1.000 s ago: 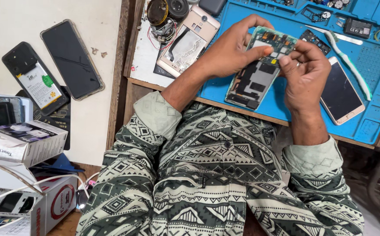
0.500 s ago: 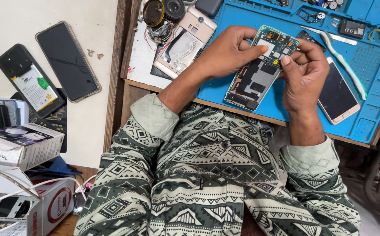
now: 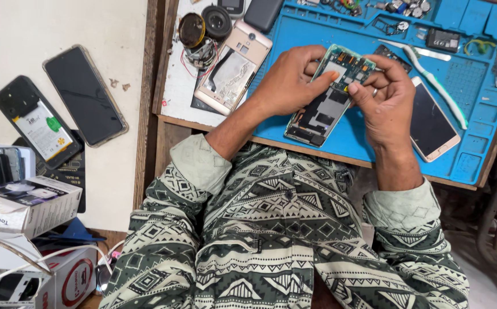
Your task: The person works at a repair bench disassembling and reassembling a smartphone, prying components from the phone body by hand and fitting the frame back together. They then plug a charging cable into the reassembled phone, hold it while the realme boot screen appears, and set it down on the bench.
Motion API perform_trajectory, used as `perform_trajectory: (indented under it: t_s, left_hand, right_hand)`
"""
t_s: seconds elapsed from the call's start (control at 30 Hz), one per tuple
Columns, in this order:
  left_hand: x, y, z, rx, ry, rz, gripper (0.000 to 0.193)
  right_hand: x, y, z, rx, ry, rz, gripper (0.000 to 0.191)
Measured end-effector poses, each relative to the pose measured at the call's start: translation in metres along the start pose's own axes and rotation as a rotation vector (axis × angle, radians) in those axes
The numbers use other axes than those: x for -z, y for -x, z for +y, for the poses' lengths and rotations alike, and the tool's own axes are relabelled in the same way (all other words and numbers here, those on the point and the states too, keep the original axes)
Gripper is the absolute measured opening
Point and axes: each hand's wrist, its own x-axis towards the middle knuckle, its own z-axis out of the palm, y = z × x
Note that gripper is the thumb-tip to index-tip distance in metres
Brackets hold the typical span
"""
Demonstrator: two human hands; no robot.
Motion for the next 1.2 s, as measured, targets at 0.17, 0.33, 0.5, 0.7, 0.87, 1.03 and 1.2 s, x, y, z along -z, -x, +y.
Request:
perform_trajectory:
  t_s: [0.17,0.33,0.5,0.7,0.87,1.03,1.2]
  left_hand:
    - [-0.003,0.002,0.020,0.012,0.039,-0.036,0.024]
    - [-0.014,0.010,0.036,-0.059,-0.081,0.020,0.025]
    - [-0.016,0.008,0.044,-0.087,-0.304,0.070,0.027]
    - [-0.017,0.008,0.044,-0.097,-0.266,0.113,0.027]
    - [-0.024,0.014,0.067,-0.126,-0.238,0.140,0.025]
    - [-0.042,0.032,0.103,-0.087,-0.265,0.088,0.024]
    - [-0.058,0.046,0.121,-0.136,-0.244,0.075,0.024]
  right_hand:
    - [0.007,0.000,-0.011,-0.046,-0.071,-0.005,0.034]
    - [0.007,0.005,-0.009,-0.008,-0.069,0.030,0.028]
    - [0.007,0.005,-0.011,0.025,-0.172,0.051,0.026]
    - [0.006,0.009,-0.010,0.011,-0.173,0.039,0.027]
    - [0.008,0.014,-0.030,-0.002,0.024,0.093,0.032]
    - [0.007,0.025,-0.063,0.006,0.018,0.076,0.029]
    - [0.004,0.036,-0.070,0.062,0.121,0.098,0.020]
